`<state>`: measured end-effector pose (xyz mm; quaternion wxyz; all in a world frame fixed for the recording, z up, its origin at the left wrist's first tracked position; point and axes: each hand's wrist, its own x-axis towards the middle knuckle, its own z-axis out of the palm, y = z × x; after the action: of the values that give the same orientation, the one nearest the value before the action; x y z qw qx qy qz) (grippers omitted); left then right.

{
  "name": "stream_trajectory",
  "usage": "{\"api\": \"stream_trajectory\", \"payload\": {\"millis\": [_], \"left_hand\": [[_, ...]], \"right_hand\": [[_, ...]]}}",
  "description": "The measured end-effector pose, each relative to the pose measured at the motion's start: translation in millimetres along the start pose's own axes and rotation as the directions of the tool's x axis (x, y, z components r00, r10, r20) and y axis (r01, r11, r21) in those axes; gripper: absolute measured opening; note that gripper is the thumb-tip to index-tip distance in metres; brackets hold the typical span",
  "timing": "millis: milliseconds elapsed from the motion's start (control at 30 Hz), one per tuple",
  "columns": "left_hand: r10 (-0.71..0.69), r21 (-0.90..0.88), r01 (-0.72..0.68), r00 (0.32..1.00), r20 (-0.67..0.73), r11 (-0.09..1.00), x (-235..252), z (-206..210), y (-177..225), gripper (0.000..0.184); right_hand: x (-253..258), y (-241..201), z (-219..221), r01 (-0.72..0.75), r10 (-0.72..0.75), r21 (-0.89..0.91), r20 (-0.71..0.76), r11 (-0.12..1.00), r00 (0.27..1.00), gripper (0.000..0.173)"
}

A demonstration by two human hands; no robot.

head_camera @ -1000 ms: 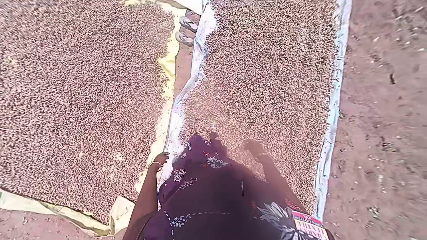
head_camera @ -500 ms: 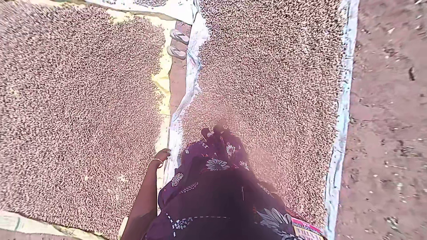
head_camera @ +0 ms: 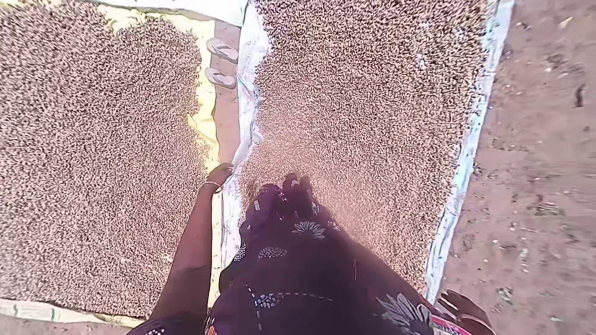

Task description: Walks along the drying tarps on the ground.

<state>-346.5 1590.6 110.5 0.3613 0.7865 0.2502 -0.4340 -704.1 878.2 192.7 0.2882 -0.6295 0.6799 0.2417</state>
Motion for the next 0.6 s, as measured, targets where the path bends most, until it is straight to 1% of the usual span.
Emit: {"api": "stream_trajectory", "payload": {"millis": [67,133,167,233,333,400,433,500,567,600], "left_hand": [[-0.012,-0.007,0.012,1.000,0.026,1.000,14,4,4,0.039],[-0.061,0.003,0.061,0.996,0.066,0.998,34,14,-8,0.041],[-0.101,-0.020,0.103,0.991,0.089,0.994,41,21,-18,0.042],[-0.194,-0.106,0.208,0.972,0.130,0.972,48,38,-39,0.044],[-0.309,-0.209,0.345,0.933,0.187,0.915,49,58,-55,0.043],[-0.366,-0.253,0.416,0.903,0.224,0.873,52,63,-56,0.043],[-0.383,-0.284,0.440,0.893,0.235,0.852,57,63,-55,0.044],[-0.398,-0.358,0.458,0.888,0.233,0.813,73,58,-52,0.045],[-0.369,-0.432,0.428,0.904,0.218,0.794,95,43,-35,0.044],[-0.352,-0.468,0.412,0.911,0.214,0.782,102,32,-23,0.044]], "right_hand": [[-10,-32,-47,0.017,-0.002,0.145,-0.105,0.989,0.995,0.047],[-11,-75,-77,0.097,-0.062,0.198,-0.177,0.975,0.982,0.047],[-14,-104,-85,0.141,-0.102,0.197,-0.195,0.970,0.976,0.047],[-24,-172,-85,0.228,-0.190,0.202,-0.191,0.953,0.963,0.046],[-24,-291,-58,0.377,-0.349,0.235,-0.152,0.896,0.925,0.045],[-36,-382,-23,0.476,-0.469,0.133,-0.081,0.870,0.880,0.040],[-46,-426,-5,0.530,-0.530,0.050,-0.010,0.847,0.848,0.039],[-69,-501,28,0.625,-0.610,-0.087,0.152,0.776,0.778,0.039],[-95,-563,47,0.690,-0.648,-0.166,0.246,0.705,0.721,0.037],[-107,-585,49,0.706,-0.652,-0.213,0.274,0.675,0.707,0.038]]}}
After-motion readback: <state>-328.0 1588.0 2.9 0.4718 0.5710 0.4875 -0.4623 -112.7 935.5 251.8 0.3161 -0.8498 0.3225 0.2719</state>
